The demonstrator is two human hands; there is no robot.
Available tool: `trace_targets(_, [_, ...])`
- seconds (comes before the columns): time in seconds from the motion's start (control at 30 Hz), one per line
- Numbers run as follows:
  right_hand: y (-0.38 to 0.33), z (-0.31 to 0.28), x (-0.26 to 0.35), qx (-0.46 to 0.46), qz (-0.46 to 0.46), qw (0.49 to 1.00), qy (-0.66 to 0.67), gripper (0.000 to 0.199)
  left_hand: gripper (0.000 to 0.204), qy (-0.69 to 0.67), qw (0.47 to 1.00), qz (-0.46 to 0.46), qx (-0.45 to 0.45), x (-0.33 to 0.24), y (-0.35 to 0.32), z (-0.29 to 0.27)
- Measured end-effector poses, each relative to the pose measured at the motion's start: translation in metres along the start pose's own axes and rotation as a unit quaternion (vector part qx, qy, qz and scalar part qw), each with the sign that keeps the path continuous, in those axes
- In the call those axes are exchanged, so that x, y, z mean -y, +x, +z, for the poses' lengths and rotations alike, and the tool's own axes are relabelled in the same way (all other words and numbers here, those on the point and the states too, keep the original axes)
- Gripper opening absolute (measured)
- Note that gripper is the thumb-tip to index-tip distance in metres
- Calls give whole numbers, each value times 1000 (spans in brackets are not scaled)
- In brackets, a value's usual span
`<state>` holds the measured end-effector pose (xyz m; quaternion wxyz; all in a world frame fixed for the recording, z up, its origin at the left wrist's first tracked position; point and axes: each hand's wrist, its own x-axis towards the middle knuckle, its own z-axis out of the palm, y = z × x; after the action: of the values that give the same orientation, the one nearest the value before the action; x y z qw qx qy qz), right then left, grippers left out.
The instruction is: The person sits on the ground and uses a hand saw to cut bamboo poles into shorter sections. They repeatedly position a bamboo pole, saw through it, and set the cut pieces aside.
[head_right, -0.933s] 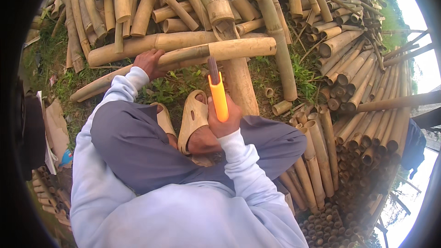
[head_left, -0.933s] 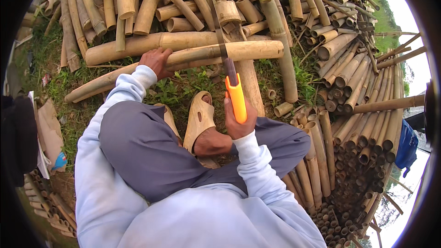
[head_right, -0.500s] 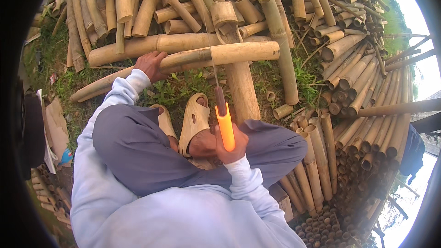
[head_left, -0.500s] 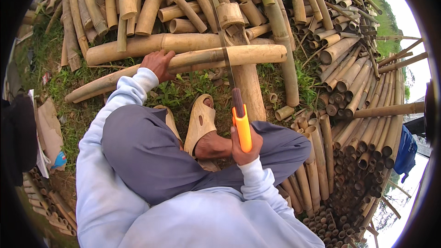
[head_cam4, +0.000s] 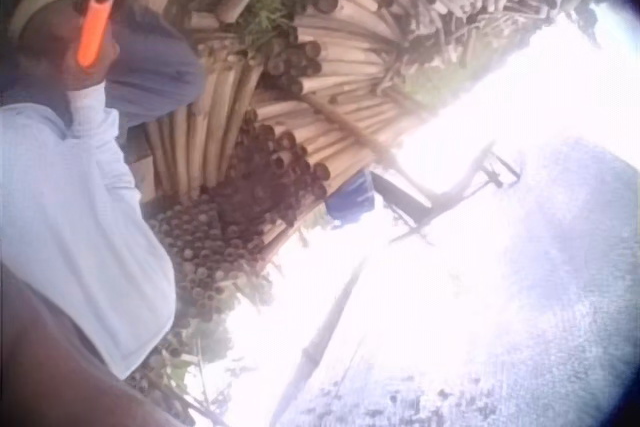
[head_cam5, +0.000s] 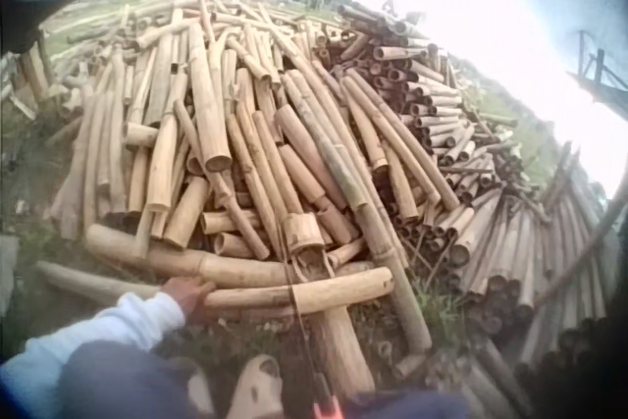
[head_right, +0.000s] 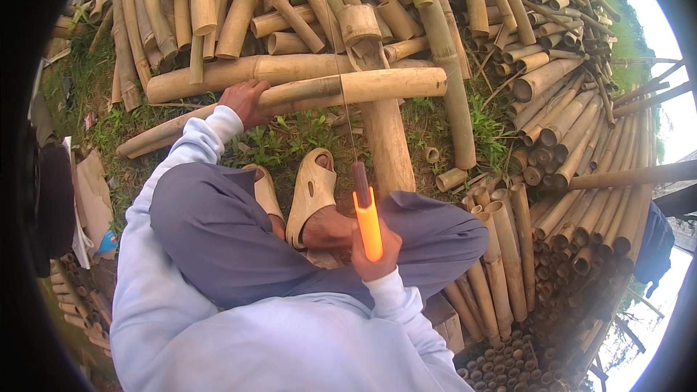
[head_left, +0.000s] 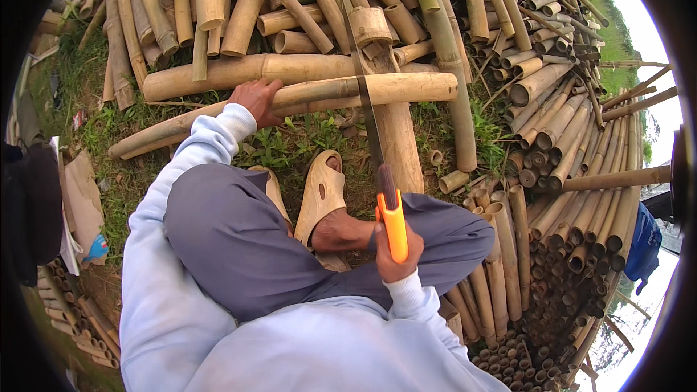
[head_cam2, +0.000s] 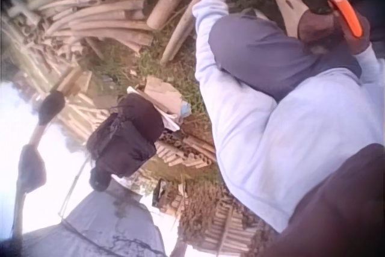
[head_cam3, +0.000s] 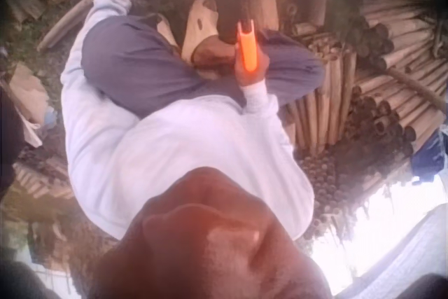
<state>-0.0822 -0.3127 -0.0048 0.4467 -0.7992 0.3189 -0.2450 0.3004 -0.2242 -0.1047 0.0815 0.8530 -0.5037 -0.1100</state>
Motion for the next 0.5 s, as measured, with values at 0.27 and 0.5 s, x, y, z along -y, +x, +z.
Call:
trace_targets(0.27, [102,39,-5,77,-5,991,110,31,53,14,999,18,-27,16,4,15])
trace_targets(0.5, [94,37,-36,85,-36,987,135,32,55,19,999,-5,-41,16,-3,43])
